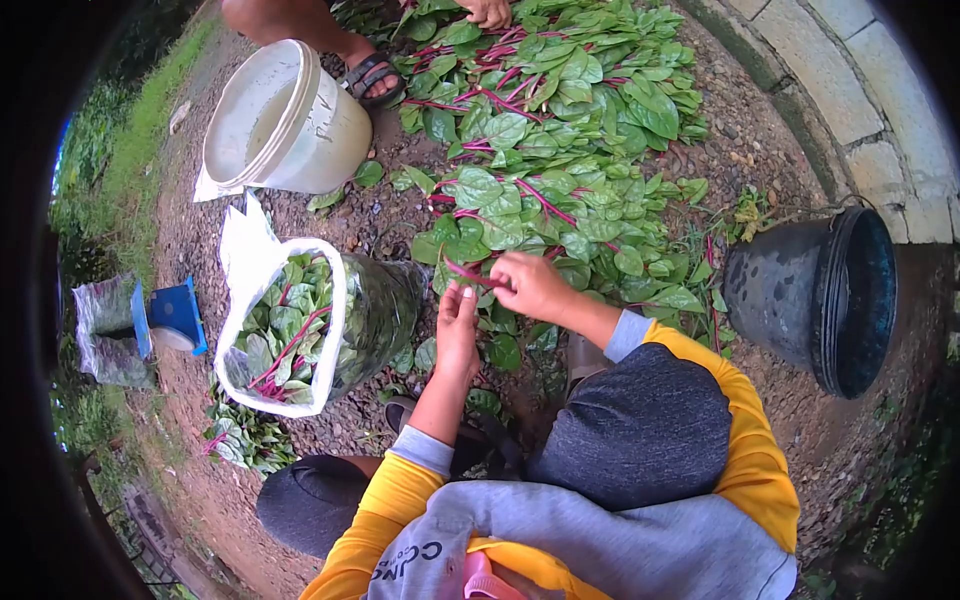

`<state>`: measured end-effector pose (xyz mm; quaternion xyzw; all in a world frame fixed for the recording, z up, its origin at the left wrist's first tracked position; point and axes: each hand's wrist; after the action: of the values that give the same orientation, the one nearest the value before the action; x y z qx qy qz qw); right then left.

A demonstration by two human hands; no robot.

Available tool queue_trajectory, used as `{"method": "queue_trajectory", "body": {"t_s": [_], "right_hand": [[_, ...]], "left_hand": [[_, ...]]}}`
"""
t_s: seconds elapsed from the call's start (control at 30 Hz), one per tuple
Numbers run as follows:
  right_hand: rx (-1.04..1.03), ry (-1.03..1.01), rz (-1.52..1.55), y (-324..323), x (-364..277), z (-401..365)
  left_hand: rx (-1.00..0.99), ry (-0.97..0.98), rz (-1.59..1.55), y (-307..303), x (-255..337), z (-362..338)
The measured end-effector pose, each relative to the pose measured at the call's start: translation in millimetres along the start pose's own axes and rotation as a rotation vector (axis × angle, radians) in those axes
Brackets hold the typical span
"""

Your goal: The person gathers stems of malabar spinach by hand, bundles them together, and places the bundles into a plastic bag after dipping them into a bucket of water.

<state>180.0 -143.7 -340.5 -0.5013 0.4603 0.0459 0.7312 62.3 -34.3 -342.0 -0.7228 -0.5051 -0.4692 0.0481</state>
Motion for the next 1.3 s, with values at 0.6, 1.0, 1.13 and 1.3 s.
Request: {"method": "queue_trajectory", "body": {"t_s": [0.6, 1.0, 1.13, 1.3], "right_hand": [[-0.007, 0.48, -0.437, -41, 111, 48], [-0.04, 0.292, -0.113, -42, 62, 39], [-0.177, 0.139, 0.029, -10, 26, 29], [-0.293, 0.011, 0.027, 29, 10, 16]], "left_hand": [[0.161, 0.013, 0.008, -27, 0, 8], [0.159, 0.12, 0.027, -35, -1, 11], [0.156, 0.142, 0.024, -34, -3, 10], [0.143, 0.157, -0.023, -36, -4, 8]]}}
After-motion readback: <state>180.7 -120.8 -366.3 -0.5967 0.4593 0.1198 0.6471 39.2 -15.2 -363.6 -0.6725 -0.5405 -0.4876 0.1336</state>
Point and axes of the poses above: each hand's wrist, its own z-axis towards the middle knuckle, its own y-axis out of the palm, x = y × z, and after that the axes turned 13 degrees about -z, right-handed
